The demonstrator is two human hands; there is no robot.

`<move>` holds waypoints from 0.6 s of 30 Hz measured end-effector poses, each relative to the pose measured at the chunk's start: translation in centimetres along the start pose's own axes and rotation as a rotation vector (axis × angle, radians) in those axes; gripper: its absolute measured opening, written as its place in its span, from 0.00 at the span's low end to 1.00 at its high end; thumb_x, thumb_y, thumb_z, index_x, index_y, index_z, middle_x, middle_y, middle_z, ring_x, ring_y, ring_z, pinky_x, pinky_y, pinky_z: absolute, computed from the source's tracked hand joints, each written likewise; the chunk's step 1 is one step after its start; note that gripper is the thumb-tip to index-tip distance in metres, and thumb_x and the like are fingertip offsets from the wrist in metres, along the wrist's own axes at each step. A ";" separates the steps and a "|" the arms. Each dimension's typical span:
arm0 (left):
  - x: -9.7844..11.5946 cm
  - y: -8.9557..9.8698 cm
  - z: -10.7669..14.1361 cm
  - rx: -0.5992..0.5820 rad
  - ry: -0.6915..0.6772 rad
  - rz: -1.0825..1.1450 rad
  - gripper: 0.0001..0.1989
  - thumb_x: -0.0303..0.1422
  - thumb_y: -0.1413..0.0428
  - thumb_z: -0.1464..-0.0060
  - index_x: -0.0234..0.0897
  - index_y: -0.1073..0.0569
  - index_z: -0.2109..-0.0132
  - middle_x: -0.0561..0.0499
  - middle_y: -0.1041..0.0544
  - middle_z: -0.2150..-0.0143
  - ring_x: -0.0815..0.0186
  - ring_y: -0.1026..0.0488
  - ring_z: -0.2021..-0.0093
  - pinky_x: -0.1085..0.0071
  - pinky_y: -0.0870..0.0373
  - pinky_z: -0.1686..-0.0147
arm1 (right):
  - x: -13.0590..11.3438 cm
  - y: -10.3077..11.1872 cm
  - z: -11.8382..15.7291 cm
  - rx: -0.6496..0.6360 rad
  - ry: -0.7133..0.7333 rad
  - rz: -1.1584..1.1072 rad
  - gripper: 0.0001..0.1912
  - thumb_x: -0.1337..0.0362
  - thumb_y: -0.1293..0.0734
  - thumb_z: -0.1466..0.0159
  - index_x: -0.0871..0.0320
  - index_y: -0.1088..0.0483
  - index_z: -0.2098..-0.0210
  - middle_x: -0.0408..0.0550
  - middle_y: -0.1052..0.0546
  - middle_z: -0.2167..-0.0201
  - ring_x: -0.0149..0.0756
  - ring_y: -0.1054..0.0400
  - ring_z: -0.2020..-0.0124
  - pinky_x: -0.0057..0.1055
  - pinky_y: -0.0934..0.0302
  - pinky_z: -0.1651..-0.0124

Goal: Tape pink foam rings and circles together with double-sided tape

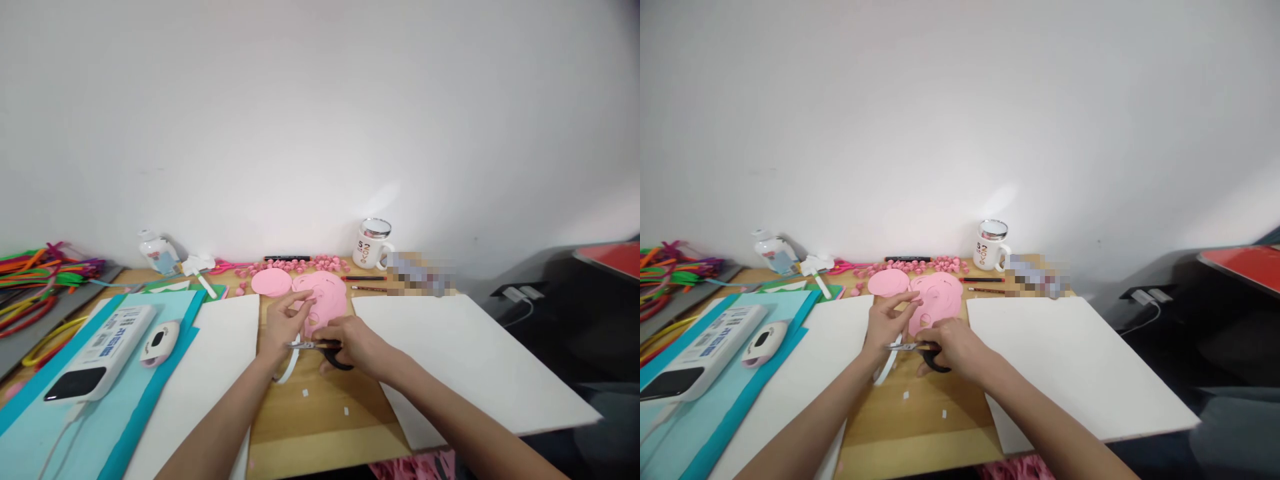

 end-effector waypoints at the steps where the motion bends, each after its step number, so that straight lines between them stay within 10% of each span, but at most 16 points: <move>1: -0.1 0.0 0.0 -0.009 0.005 -0.001 0.14 0.35 0.42 0.57 0.32 0.24 0.61 0.59 0.34 0.92 0.74 0.42 0.94 0.80 0.46 0.92 | -0.1 0.1 0.1 0.027 -0.005 0.055 0.17 0.56 0.28 0.53 0.57 0.29 0.66 0.43 0.31 0.76 0.32 0.40 0.74 0.25 0.50 0.72; 10: -1.1 0.4 -0.7 0.103 -0.089 -0.181 0.11 0.32 0.44 0.56 0.34 0.23 0.64 0.46 0.21 0.65 0.69 0.28 0.80 0.76 0.34 0.82 | 3.3 4.1 4.0 -0.083 -0.299 0.269 0.20 0.75 0.35 0.54 0.56 0.31 0.61 0.48 0.28 0.65 0.39 0.36 0.63 0.28 0.47 0.65; 18: -2.0 0.2 -0.6 -0.010 -0.049 -0.226 0.13 0.33 0.46 0.53 0.31 0.24 0.61 0.46 0.21 0.71 0.66 0.27 0.78 0.74 0.32 0.79 | 5.8 5.6 5.9 -0.190 -0.460 0.266 0.28 0.77 0.37 0.55 0.55 0.32 0.55 0.50 0.28 0.60 0.42 0.35 0.58 0.30 0.45 0.61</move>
Point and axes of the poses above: each hand's wrist, its own z-axis away from the middle knuckle, its own y-axis out of the back of the hand, x = y × z, the point moved 2 cm from there along -z, towards the middle knuckle
